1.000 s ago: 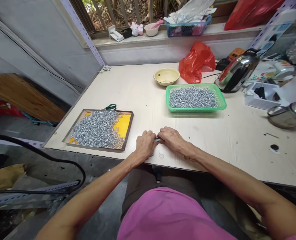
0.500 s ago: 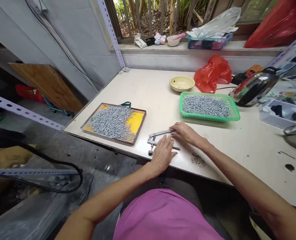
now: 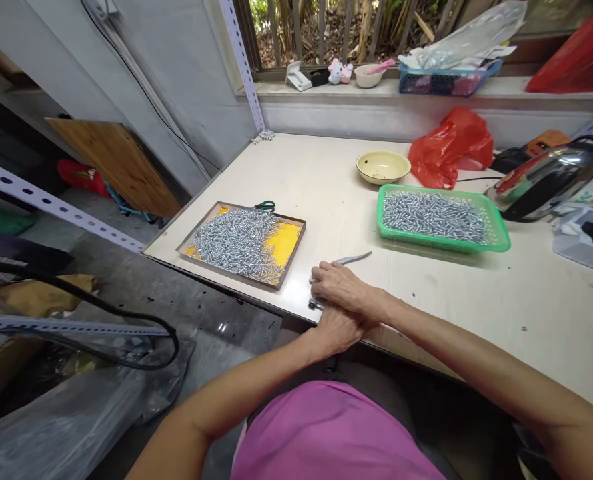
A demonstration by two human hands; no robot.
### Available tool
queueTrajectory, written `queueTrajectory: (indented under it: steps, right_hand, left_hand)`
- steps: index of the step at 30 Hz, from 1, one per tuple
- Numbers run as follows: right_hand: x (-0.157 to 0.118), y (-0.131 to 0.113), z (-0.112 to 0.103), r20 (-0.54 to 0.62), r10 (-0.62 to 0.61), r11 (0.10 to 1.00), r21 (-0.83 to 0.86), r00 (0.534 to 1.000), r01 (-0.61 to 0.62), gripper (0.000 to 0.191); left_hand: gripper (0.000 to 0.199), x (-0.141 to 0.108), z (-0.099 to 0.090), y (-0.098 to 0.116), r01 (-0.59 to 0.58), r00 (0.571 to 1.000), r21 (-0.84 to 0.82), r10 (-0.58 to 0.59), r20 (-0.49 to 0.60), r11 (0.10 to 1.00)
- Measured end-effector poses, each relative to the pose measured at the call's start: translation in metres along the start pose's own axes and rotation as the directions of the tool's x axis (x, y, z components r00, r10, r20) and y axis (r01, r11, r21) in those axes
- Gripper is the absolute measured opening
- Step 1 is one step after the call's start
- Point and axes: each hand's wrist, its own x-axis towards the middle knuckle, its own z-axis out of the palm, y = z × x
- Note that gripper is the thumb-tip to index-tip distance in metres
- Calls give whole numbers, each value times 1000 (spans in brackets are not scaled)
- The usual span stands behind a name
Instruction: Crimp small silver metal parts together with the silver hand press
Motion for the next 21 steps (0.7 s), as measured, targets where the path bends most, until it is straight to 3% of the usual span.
queueTrajectory:
  steps: [4, 7, 9, 11, 13, 15, 16, 19, 21]
  right_hand:
    - [10, -12, 9, -39, -51, 997, 58, 998, 53, 8]
    - [15, -10, 0, -91, -102, 989, 102, 991, 111, 11]
    - [12, -1, -18, -202, -58, 987, 134, 978, 86, 14]
    - [0, 18, -45, -404, 82, 980, 197, 911, -1, 16]
    - [-21, 49, -71, -588, 225, 967, 233, 777, -103, 15]
    - [-47, 89, -88, -688, 310, 948, 177, 656, -263, 18]
    - [-61, 110, -91, -695, 355, 921, 146, 625, -360, 22]
    - [-97, 160, -78, -600, 429, 849, 14, 675, -528, 42]
    - [-112, 174, -60, -535, 450, 815, -82, 715, -574, 55]
  left_hand:
    - [57, -4, 9, 0, -30, 999, 5, 30, -13, 1000]
    - [50, -6, 8, 2, -25, 1000, 1, 25, -6, 1000]
    - [41, -6, 0, 1, -62, 998, -3, 62, -24, 998]
    - [33, -5, -19, -7, -92, 991, 28, 94, -98, 995]
    - [28, -2, -48, -24, 12, 977, 110, 12, -213, 994]
    - [25, 2, -81, -49, 286, 924, 205, -213, -317, 936]
    - [24, 4, -97, -65, 423, 880, 254, -327, -345, 870]
    - [21, 7, -130, -109, 622, 781, 350, -523, -341, 701]
    - [20, 7, -137, -131, 634, 772, 399, -569, -283, 663]
